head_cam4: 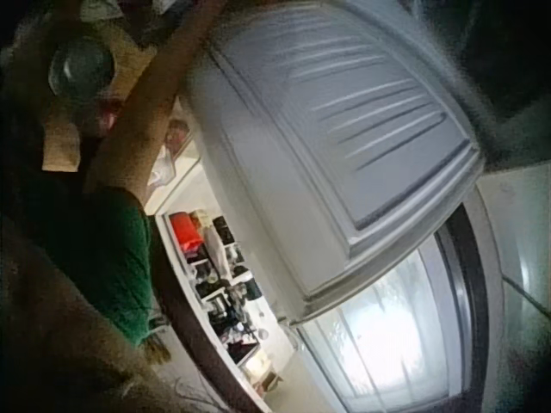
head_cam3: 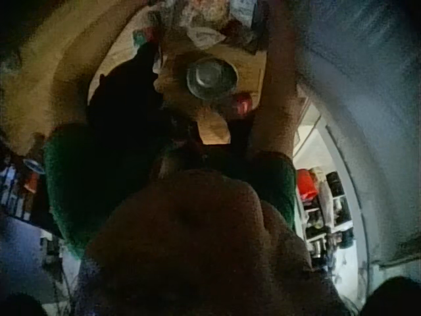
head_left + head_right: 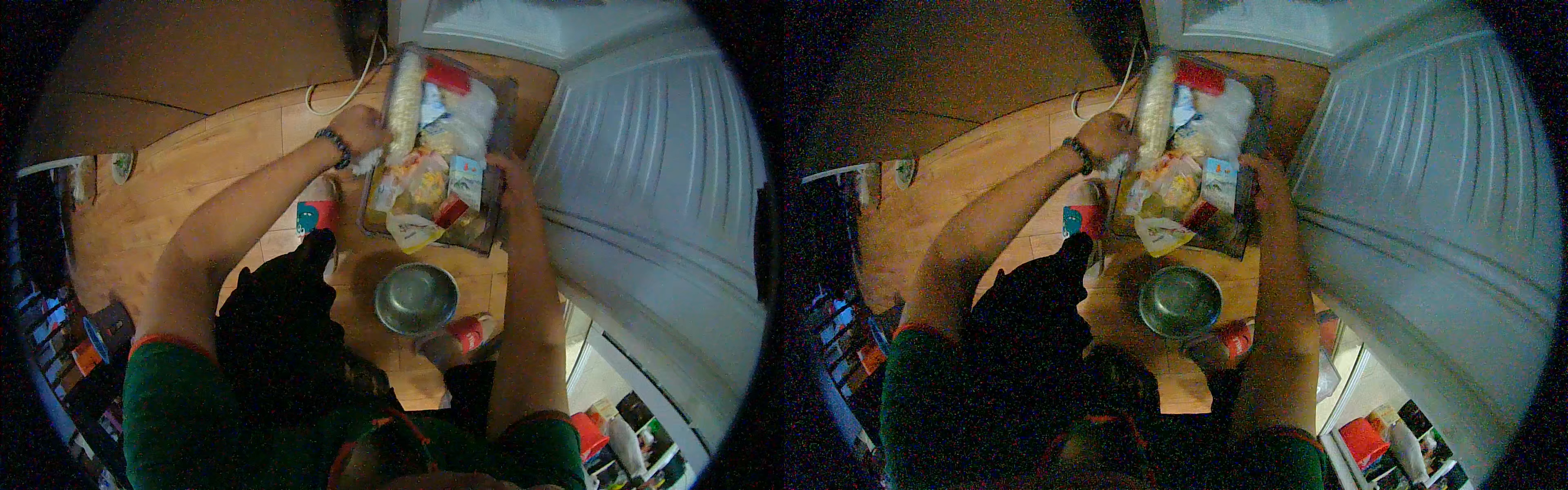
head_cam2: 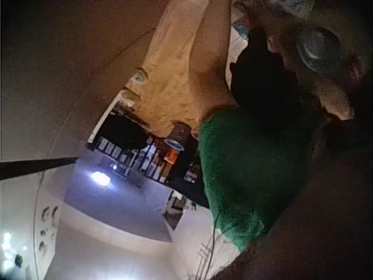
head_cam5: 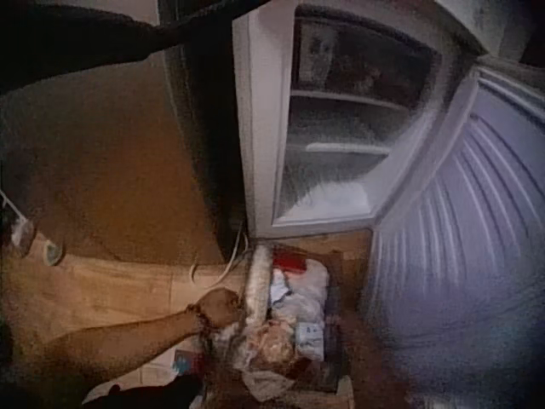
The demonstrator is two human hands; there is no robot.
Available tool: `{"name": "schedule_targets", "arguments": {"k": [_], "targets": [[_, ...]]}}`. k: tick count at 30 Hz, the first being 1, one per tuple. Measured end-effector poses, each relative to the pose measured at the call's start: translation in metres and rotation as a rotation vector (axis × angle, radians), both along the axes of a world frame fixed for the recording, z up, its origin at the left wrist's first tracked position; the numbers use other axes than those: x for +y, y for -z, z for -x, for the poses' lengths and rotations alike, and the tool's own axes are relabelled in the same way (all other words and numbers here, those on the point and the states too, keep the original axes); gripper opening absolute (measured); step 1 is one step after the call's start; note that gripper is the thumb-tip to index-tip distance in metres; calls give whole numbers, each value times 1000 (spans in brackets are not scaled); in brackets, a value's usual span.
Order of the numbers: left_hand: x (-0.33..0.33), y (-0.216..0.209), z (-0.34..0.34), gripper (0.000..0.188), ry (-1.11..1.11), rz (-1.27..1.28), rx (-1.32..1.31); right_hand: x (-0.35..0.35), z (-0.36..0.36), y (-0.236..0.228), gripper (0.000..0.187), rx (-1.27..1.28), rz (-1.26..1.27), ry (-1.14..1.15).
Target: The person sits on the floor and organizes a transparent plastic drawer from a freezer. They remove various packaged food items, including corn and frozen vegetables, and place them into a metal bowl. The person then wipes the inside of the drawer with a cloth and places the items back into the drawer in an organized manner.
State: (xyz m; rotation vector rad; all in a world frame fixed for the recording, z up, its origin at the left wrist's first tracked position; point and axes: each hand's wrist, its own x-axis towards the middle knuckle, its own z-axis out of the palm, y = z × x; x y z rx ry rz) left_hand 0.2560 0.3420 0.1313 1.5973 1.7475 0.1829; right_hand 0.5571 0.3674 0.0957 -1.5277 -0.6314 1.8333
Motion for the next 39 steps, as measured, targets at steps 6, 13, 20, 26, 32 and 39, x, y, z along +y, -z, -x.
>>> {"name": "schedule_targets", "arguments": {"k": [6,13,20,26,32,39], "targets": [[64,-42,-16,41,193,-199,142,-17,-4,-1,22,114,-30,304],[134,-20,-67,39,281,-216,546,6,-32,35,14,305,-116,380],[138,-73,-88,42,423,-306,771,3,5,17,16,552,-243,423],[122,-77,-107,53,520,-408,1003,9,4,37,17,702,-289,409],[146,-96,-125,51,525,-428,1012,38,-26,49,19,901,-302,274],[116,-146,-147,47,585,-585,1026,18,-10,-9,24,752,-375,583]]}}
